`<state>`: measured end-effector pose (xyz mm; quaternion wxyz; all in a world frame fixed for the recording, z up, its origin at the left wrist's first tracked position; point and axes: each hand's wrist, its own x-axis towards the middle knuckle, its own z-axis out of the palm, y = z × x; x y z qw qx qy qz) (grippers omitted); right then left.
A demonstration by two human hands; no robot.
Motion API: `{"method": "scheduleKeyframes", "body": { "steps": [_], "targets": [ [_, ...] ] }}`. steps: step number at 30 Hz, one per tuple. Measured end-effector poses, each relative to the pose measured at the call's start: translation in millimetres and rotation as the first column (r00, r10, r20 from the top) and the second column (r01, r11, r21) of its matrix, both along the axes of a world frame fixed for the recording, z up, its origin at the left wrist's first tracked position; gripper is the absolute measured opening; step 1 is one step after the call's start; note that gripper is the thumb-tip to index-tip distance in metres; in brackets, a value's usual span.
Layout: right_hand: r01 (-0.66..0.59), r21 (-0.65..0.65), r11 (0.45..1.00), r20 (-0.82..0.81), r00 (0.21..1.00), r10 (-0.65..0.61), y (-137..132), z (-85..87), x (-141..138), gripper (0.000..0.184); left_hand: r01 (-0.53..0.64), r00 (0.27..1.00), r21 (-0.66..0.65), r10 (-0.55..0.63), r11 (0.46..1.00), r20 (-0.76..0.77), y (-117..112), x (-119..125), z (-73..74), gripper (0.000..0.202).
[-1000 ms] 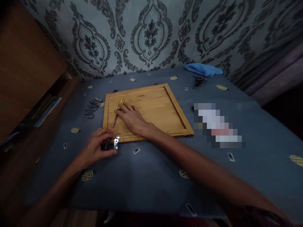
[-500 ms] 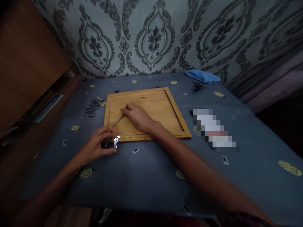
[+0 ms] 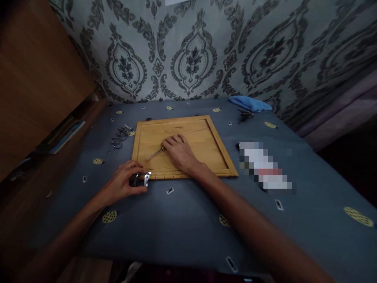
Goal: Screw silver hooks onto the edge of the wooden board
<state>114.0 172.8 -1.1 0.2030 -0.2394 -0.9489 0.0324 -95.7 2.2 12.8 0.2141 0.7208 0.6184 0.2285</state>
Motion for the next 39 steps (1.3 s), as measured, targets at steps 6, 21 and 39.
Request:
{"method": "scheduleKeyframes", "body": {
  "steps": [6, 21, 39],
  "targets": [
    [-0.032, -0.088, 0.996, -0.074, 0.997, 0.026, -10, -4.1, 10, 0.016, 0.020, 1.000, 0.027, -0.020, 0.999, 0.004, -1, -2, -1.8, 0.044],
    [-0.224, -0.015, 0.974, -0.252, 0.944, 0.213, -80, -3.4, 17, 0.027, 0.021, 1.000, 0.034, -0.021, 0.999, -0.005, 0, -3, -1.1, 0.040],
    [-0.358, -0.074, 0.931, -0.021, 0.934, 0.357, -76, 16.7, -19, 0.012, 0.064, 0.998, 0.082, -0.065, 0.995, 0.012, 1, -1, 0.4, 0.046]
  ]
}}
